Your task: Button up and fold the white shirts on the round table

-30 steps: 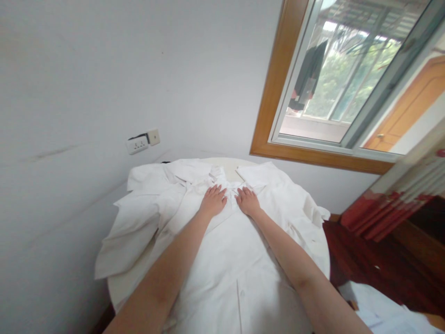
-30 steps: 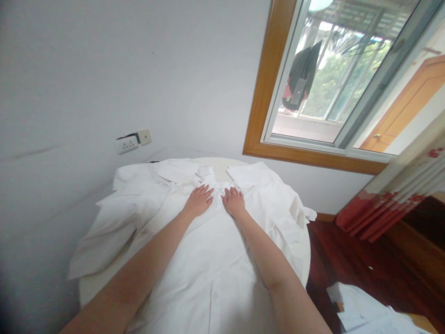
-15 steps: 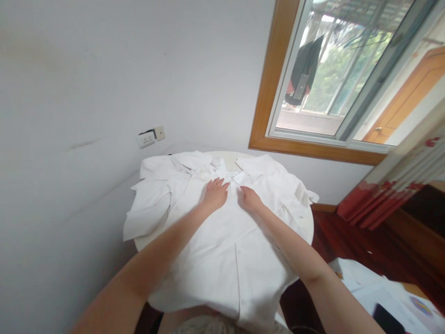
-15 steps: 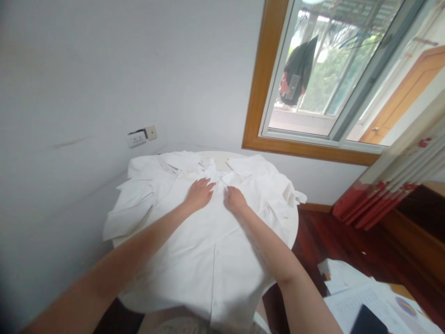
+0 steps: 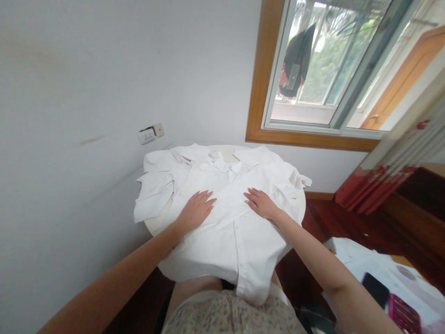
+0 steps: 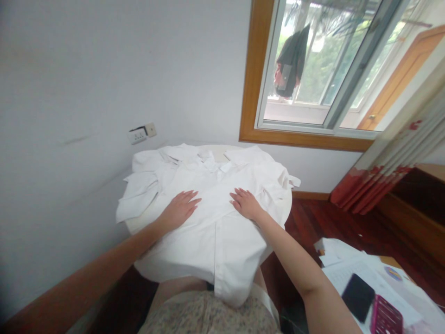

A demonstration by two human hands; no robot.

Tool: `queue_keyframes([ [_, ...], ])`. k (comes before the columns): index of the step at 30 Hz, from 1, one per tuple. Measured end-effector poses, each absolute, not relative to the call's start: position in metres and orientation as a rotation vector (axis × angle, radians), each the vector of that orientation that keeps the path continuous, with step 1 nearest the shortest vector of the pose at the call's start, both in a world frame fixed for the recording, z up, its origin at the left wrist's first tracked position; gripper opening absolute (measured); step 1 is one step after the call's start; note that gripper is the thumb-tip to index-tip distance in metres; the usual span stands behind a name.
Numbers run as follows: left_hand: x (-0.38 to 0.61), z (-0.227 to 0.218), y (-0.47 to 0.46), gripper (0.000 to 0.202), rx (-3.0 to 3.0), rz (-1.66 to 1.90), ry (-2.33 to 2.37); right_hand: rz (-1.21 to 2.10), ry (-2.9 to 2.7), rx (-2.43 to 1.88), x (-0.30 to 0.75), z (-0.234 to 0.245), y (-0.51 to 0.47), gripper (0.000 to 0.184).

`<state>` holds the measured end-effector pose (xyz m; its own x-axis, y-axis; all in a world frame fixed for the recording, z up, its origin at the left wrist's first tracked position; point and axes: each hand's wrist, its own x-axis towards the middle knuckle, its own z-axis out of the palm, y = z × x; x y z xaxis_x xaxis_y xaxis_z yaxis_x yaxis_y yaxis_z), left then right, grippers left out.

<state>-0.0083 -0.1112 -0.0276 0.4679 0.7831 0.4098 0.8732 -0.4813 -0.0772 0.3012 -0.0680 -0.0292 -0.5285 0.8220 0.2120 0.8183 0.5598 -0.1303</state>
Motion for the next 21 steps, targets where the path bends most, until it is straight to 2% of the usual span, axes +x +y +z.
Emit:
queue_keyframes([
  [4,-0.047,-0.022,-0.144,0.039,-2.404,-0.46,-1.347,-0.067,-2.491,-1.456,0.345,-0.027,-0.099,0.04],
  [8,-0.095,-0.024,-0.19,0.046,-2.515,-0.476,-1.267,-0.212,-2.457,-1.574,0.405,-0.029,-0.128,0.043],
  [14,-0.126,-0.028,-0.241,0.059,-2.624,-0.426,-1.17,-0.125,-2.502,-1.379,0.465,-0.032,-0.156,0.052],
  [16,-0.128,-0.035,-0.252,0.061,-2.645,-0.407,-1.162,-0.093,-2.416,-1.407,0.469,-0.036,-0.168,0.046],
  [19,-0.125,-0.06,-0.27,0.063,-2.519,-0.603,-1.282,0.012,-2.079,-1.517,0.469,-0.055,-0.188,0.029],
  [21,-0.116,-0.082,-0.283,0.069,-2.23,-0.921,-1.544,0.176,-1.812,-1.543,0.466,-0.074,-0.197,0.029],
])
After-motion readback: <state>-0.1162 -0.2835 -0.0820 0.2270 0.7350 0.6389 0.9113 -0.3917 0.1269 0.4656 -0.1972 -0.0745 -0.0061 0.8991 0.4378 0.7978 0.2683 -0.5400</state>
